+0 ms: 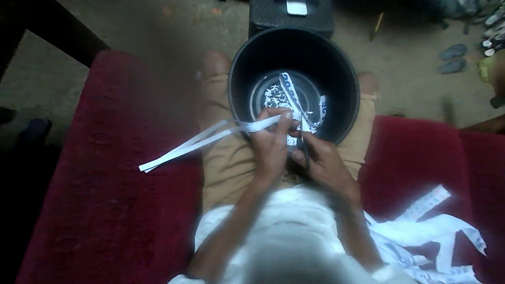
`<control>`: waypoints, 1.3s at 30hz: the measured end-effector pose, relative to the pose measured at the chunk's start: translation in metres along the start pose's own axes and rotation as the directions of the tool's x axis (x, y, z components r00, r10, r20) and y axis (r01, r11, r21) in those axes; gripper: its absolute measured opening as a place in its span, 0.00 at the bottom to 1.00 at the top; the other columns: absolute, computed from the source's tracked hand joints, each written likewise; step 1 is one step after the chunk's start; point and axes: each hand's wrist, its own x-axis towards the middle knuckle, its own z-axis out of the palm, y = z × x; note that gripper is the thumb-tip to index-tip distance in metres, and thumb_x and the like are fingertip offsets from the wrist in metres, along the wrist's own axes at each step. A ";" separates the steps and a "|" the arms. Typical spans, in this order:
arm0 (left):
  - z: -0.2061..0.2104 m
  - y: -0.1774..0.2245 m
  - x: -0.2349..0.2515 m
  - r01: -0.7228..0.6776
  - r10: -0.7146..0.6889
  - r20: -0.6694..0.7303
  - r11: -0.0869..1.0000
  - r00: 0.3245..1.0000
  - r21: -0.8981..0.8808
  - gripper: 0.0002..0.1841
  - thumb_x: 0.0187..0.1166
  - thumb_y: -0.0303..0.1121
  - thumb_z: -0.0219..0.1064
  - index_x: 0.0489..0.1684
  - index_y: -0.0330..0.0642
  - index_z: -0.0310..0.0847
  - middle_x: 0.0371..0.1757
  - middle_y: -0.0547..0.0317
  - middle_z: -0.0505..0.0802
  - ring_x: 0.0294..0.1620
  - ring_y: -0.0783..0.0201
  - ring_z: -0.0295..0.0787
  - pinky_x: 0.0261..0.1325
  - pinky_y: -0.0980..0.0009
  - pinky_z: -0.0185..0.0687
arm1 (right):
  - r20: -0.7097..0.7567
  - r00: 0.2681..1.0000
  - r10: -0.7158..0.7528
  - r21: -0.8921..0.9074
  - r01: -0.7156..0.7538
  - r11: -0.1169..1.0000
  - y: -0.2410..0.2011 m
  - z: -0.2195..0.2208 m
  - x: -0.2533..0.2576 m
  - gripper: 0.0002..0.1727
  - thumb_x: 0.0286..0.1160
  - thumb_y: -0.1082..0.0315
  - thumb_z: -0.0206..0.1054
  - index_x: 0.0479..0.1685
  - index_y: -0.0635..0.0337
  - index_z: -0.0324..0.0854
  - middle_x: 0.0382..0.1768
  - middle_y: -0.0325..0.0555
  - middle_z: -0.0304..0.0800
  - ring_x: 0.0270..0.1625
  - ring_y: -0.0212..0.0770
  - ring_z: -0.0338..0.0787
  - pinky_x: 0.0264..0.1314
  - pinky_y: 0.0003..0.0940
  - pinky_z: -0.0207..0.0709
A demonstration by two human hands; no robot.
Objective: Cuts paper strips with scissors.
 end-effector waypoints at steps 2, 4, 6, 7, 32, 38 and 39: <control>0.000 0.001 0.000 0.006 -0.006 -0.009 1.000 1.000 -0.009 0.07 0.87 0.33 0.65 0.56 0.46 0.81 0.39 0.59 0.92 0.33 0.69 0.90 0.40 0.74 0.90 | 0.015 1.000 0.015 -0.008 -0.015 1.000 -0.001 -0.001 -0.001 0.28 0.85 0.45 0.61 0.69 0.59 0.80 0.28 0.37 0.80 0.22 0.27 0.75 0.25 0.25 0.74; 0.000 0.000 -0.001 0.006 -0.006 -0.001 1.000 1.000 -0.009 0.07 0.87 0.34 0.65 0.56 0.46 0.81 0.39 0.59 0.92 0.32 0.69 0.90 0.40 0.74 0.90 | 0.022 1.000 0.020 -0.005 -0.019 1.000 -0.002 -0.002 -0.002 0.28 0.85 0.46 0.61 0.70 0.59 0.79 0.29 0.37 0.81 0.23 0.27 0.75 0.26 0.24 0.74; -0.001 -0.001 -0.002 -0.006 0.006 0.013 1.000 1.000 0.001 0.07 0.87 0.34 0.64 0.57 0.47 0.81 0.38 0.59 0.91 0.31 0.69 0.90 0.38 0.74 0.90 | 0.015 1.000 0.010 -0.007 -0.010 1.000 -0.001 -0.002 -0.001 0.28 0.85 0.46 0.61 0.69 0.59 0.80 0.28 0.37 0.81 0.23 0.27 0.75 0.25 0.25 0.74; -0.001 -0.001 -0.002 -0.009 0.009 0.019 1.000 1.000 0.013 0.07 0.88 0.34 0.64 0.57 0.47 0.80 0.37 0.60 0.91 0.31 0.69 0.90 0.38 0.74 0.90 | 0.012 1.000 0.010 -0.010 -0.010 1.000 -0.001 -0.002 -0.001 0.27 0.85 0.46 0.61 0.68 0.59 0.80 0.28 0.37 0.81 0.23 0.27 0.75 0.25 0.25 0.75; 0.002 0.000 0.000 -0.034 0.032 0.023 0.995 0.999 0.095 0.07 0.88 0.32 0.64 0.57 0.45 0.80 0.40 0.58 0.91 0.33 0.68 0.90 0.39 0.73 0.91 | -0.037 0.999 -0.013 -0.021 0.012 1.000 0.004 0.001 0.004 0.28 0.87 0.43 0.57 0.63 0.59 0.81 0.25 0.37 0.80 0.22 0.28 0.77 0.25 0.27 0.75; 0.001 0.001 0.000 -0.002 0.000 0.015 0.993 1.000 0.118 0.08 0.87 0.34 0.64 0.58 0.47 0.81 0.40 0.58 0.92 0.33 0.67 0.91 0.37 0.72 0.91 | -0.037 0.999 0.001 -0.003 -0.001 1.000 0.004 0.001 0.003 0.24 0.87 0.48 0.58 0.64 0.59 0.82 0.27 0.38 0.83 0.24 0.29 0.80 0.27 0.29 0.79; 0.001 0.001 0.001 -0.003 0.001 0.013 0.993 1.000 0.118 0.08 0.88 0.34 0.64 0.58 0.47 0.81 0.40 0.59 0.92 0.33 0.67 0.91 0.38 0.72 0.91 | -0.035 0.999 0.000 0.009 0.001 1.000 0.005 0.001 0.002 0.23 0.88 0.49 0.58 0.65 0.59 0.81 0.27 0.38 0.83 0.24 0.29 0.80 0.27 0.29 0.79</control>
